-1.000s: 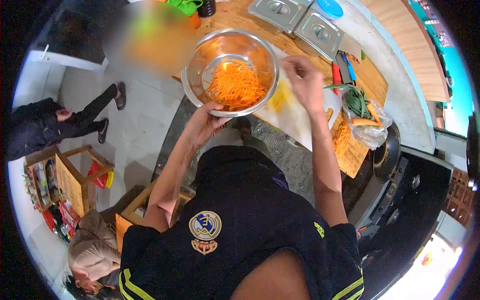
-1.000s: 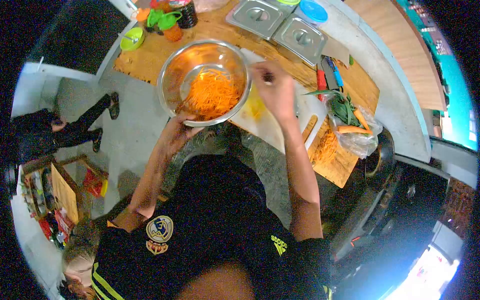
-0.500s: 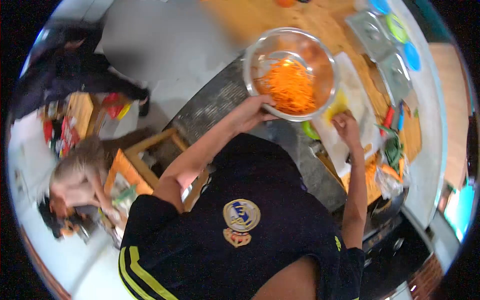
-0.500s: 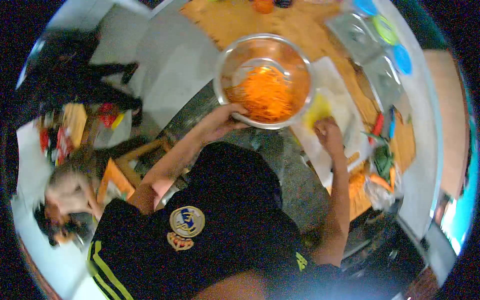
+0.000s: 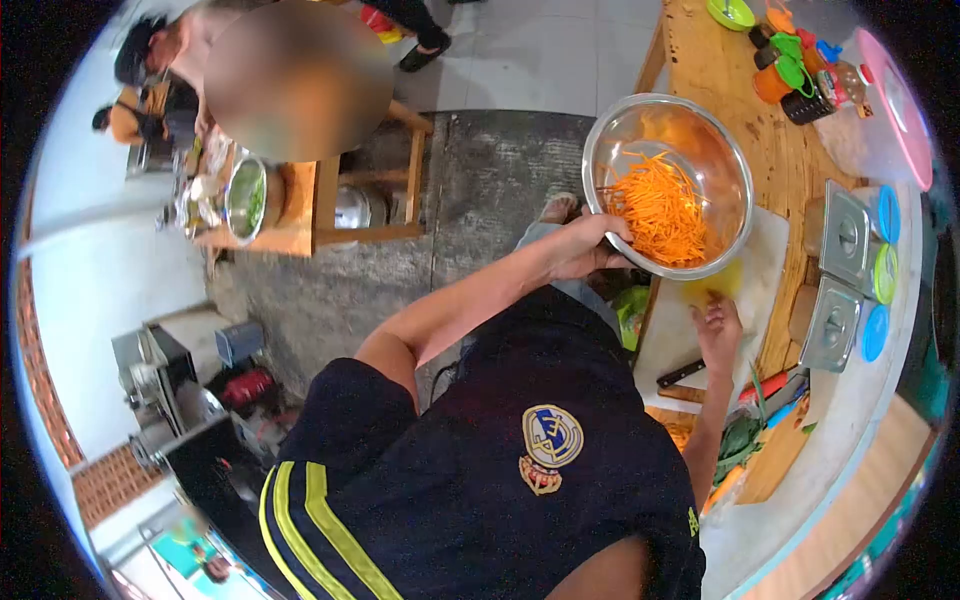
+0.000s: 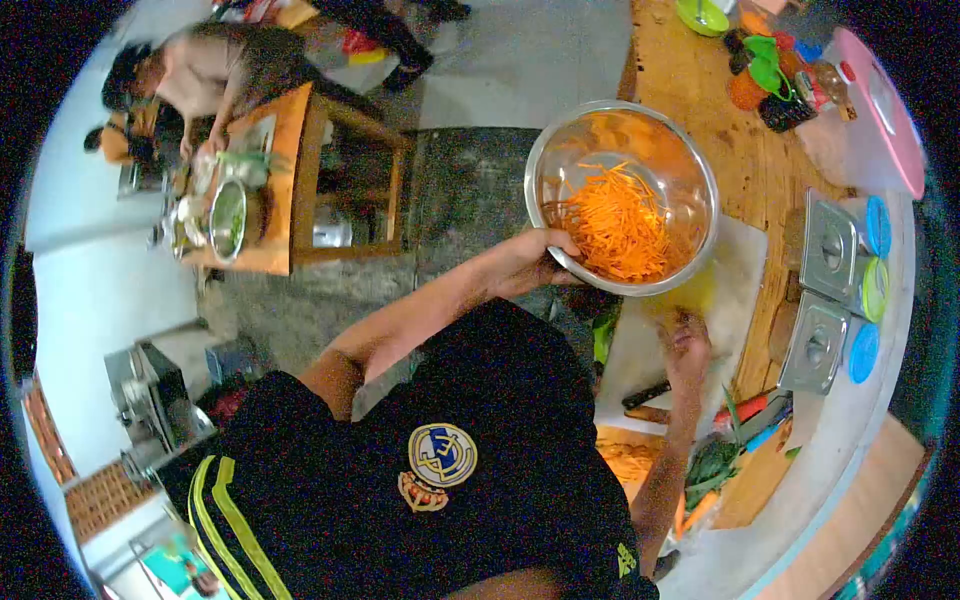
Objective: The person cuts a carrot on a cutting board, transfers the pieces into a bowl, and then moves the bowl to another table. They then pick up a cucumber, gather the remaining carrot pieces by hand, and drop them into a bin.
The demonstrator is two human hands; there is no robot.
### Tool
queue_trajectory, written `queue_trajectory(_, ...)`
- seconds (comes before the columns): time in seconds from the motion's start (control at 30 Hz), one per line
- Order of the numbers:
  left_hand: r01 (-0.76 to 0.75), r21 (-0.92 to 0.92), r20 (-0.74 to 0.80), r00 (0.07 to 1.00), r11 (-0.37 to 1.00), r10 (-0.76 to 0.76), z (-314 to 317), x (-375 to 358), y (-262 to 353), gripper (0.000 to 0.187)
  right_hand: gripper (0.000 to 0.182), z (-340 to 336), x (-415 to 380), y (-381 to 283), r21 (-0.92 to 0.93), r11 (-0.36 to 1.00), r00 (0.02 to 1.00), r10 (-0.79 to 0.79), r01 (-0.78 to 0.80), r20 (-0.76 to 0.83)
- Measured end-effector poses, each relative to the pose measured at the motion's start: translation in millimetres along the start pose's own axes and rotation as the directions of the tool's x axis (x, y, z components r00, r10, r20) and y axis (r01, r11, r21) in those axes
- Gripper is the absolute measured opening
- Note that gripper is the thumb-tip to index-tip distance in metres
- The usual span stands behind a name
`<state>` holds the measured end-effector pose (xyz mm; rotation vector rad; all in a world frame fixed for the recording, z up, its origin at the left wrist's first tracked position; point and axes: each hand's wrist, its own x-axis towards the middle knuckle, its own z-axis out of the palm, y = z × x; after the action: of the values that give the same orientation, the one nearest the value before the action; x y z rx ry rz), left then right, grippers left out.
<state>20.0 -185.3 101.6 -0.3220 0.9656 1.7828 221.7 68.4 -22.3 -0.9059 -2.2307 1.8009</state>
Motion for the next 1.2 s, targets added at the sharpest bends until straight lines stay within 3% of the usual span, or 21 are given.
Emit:
queue_trajectory(0.1,0.003,-0.109,-0.017,1.0,0.994,-0.005,-5.0,-16.3,-29.7,0.043,0.018,8.7,-4.4,-35.3,-0.315,0.911,0.962,-0.232,0.266,0.142)
queue_trajectory(0.17,-0.014,-0.104,-0.097,0.995,0.994,0.004,-4.0,-29.7,-45.7,0.039,0.018,1.3,9.2,3.6,-0.276,0.862,0.905,-0.395,0.425,0.159)
queue_trajectory(0.23,-0.031,-0.102,-0.168,0.986,0.994,0.013,-6.5,-38.7,-62.6,0.037,0.017,-1.5,13.8,15.6,-0.224,0.898,0.923,-0.349,0.378,0.16)
queue_trajectory(0.27,-0.039,-0.103,-0.197,0.98,0.994,0.018,-9.9,-39.9,-71.3,0.038,0.016,-3.7,16.1,21.4,-0.197,0.949,0.963,-0.218,0.248,0.16)
queue_trajectory(0.33,-0.017,-0.084,-0.191,0.982,0.996,0.001,-18.6,-42.6,-81.6,0.041,0.015,-3.9,17.2,14.7,-0.258,0.947,0.972,-0.149,0.194,0.183)
queue_trajectory(0.4,-0.044,-0.084,-0.216,0.976,0.995,0.025,-17.1,-50.2,-88.7,0.043,0.016,-3.7,12.7,7.5,-0.411,0.844,0.935,-0.269,0.344,0.229)
queue_trajectory(0.6,-0.088,-0.122,-0.196,0.979,0.989,0.063,-6.3,-77.0,-96.7,0.05,0.022,1.9,13.1,13.4,-0.305,0.889,0.939,-0.321,0.343,0.119)
queue_trajectory(0.63,-0.093,-0.135,-0.187,0.98,0.986,0.067,-10.3,-77.4,-101.0,0.05,0.022,2.5,15.0,12.1,-0.355,0.866,0.936,-0.328,0.353,0.129)
queue_trajectory(0.7,-0.078,-0.122,-0.216,0.975,0.989,0.051,-8.5,-84.3,-102.4,0.048,0.022,1.5,15.8,9.9,-0.462,0.812,0.934,-0.327,0.356,0.145)
queue_trajectory(0.8,-0.032,-0.126,-0.21,0.978,0.992,0.005,-20.6,-78.0,-107.9,0.044,0.016,-4.4,19.9,4.8,-0.454,0.842,0.956,-0.237,0.291,0.172)
queue_trajectory(1.0,-0.086,-0.166,-0.144,0.988,0.982,0.062,-31.5,-79.3,-109.0,0.042,0.011,-5.7,16.1,-2.0,-0.641,0.712,0.958,-0.23,0.286,0.171)
queue_trajectory(1.13,-0.084,-0.211,-0.155,0.987,0.974,0.051,-37.9,-83.3,-105.6,0.041,0.01,-4.5,12.7,17.6,-0.44,0.882,0.985,-0.13,0.168,0.114)
queue_trajectory(1.2,-0.11,-0.212,-0.161,0.984,0.971,0.076,-42.1,-84.4,-100.0,0.04,0.008,-11.9,21.7,27.1,-0.347,0.92,0.981,-0.148,0.184,0.126)
